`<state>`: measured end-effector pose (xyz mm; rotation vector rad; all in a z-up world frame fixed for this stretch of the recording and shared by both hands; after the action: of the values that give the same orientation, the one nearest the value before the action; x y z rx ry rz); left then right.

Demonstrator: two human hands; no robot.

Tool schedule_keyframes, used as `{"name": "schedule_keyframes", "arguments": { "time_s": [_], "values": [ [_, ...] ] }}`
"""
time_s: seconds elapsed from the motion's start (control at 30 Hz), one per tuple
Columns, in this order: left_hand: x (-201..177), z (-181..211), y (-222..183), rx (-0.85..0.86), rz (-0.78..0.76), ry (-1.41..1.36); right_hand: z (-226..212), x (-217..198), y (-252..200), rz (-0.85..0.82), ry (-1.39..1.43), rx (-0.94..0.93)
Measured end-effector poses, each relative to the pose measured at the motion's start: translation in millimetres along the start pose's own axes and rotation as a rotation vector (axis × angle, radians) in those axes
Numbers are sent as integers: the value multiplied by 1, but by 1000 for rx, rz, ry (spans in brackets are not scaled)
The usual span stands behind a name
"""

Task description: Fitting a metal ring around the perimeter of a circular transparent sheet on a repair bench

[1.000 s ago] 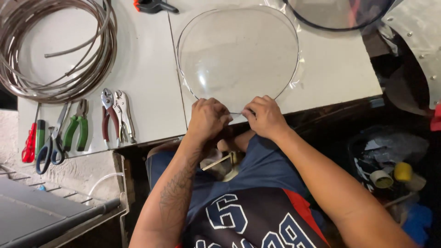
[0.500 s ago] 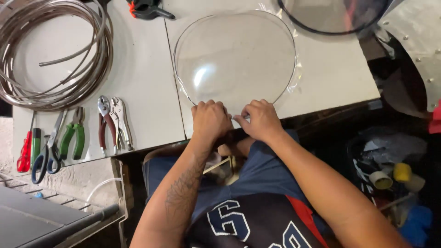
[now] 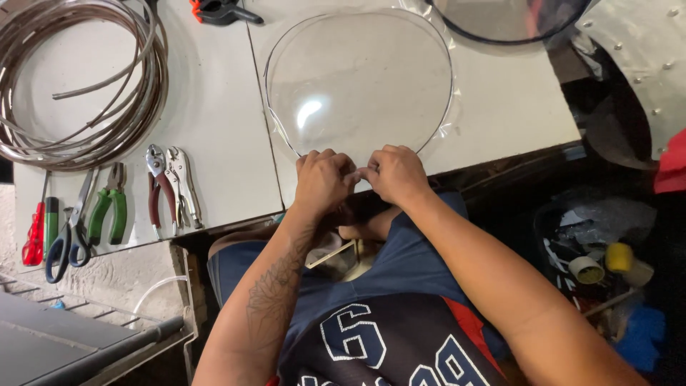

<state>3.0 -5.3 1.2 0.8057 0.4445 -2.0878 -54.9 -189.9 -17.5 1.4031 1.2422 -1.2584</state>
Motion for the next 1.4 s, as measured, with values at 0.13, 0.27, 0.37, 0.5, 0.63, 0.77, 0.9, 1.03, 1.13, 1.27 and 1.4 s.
{"name": "schedule_keyframes", "arguments": {
  "time_s": [0.13,0.27,0.37,0.5,0.63,0.77,0.9,1.03,1.13,1.27,1.4],
  "values": [
    [10,-22,3,145,37,14,9,4,-24,328,150,-219],
    [16,-53,7,374,171,137,15,4,-38,495,70,-317],
    [13,-47,-9,305,273,153,17,11,-41,499,16,-356],
    [4,-19,-25,258,200,93,10,12,-33,482,80,-347],
    [6,-15,-20,146,216,68,8,10,-28,421,142,-290],
    [4,-11,-6,25,161,73,3,-3,-21,316,130,-237],
    [-2,2,12,-88,91,93,-4,-24,-13,99,146,-131],
    [-5,10,25,-264,-71,158,-7,-30,-3,-44,98,-67],
    [-11,21,26,-324,-130,180,-11,-36,0,-133,79,-15],
    [-18,29,30,-362,-183,189,-18,-45,17,-331,-62,65],
    [-17,28,24,-335,-158,184,-14,-33,32,-335,-73,84]
  ]
}}
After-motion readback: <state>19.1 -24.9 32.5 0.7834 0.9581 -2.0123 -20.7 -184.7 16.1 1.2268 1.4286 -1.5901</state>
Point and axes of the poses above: each hand's wrist, its own y-axis towards the middle knuckle, its own x-axis out of the palm, z = x × y, the point moved 1 cm from there along y, towards the middle knuckle, and after that the axes turned 15 degrees about -y, right-handed, at the moved point
